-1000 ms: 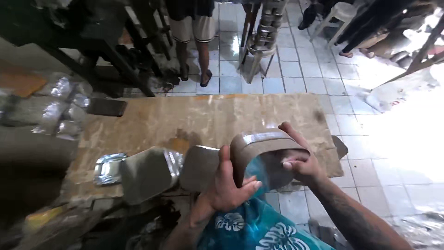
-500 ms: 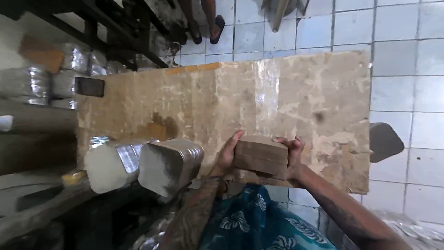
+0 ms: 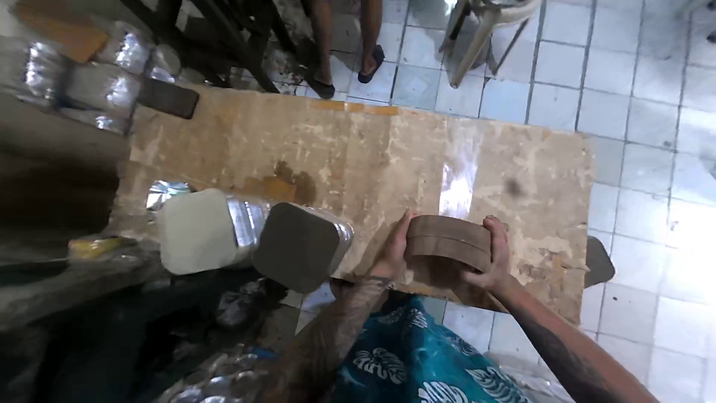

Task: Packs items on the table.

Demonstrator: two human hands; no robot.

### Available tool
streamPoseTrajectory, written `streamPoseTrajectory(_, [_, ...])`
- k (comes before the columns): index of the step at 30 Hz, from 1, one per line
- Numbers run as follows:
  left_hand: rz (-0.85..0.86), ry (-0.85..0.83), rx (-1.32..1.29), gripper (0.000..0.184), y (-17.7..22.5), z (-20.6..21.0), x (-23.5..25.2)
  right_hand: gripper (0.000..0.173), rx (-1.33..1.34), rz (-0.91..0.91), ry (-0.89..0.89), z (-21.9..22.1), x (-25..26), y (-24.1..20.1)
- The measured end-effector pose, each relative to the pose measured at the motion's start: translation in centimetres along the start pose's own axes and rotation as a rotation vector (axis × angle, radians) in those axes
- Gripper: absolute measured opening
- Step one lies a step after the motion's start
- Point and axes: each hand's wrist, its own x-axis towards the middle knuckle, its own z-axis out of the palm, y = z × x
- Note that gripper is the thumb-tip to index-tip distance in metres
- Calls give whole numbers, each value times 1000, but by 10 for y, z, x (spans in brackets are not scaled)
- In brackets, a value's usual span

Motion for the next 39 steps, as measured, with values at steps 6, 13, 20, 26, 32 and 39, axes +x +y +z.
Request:
streamPoseTrajectory(6, [99, -134, 99, 42, 61, -44, -111, 97, 385, 307, -707, -62, 105, -102])
streamPoseTrajectory(13, [307, -544, 339, 135, 97, 15, -109, 72, 431, 482, -1138, -66, 168, -166])
streamPoseTrajectory(20, [171, -466, -99, 107, 45, 37, -77, 58, 699, 908, -51, -112, 17, -88])
streamPoseTrajectory(26, [597, -167, 149, 131, 16, 88, -51, 80, 1604, 690, 675, -30, -36, -136])
streamPoseTrajectory(32, [846, -206, 427, 119, -25, 82, -14, 17, 1274, 667, 704, -49, -1, -78])
streamPoseTrajectory(39, [72, 8, 344, 48, 46, 84, 37, 99, 94, 87, 209, -63, -17, 5])
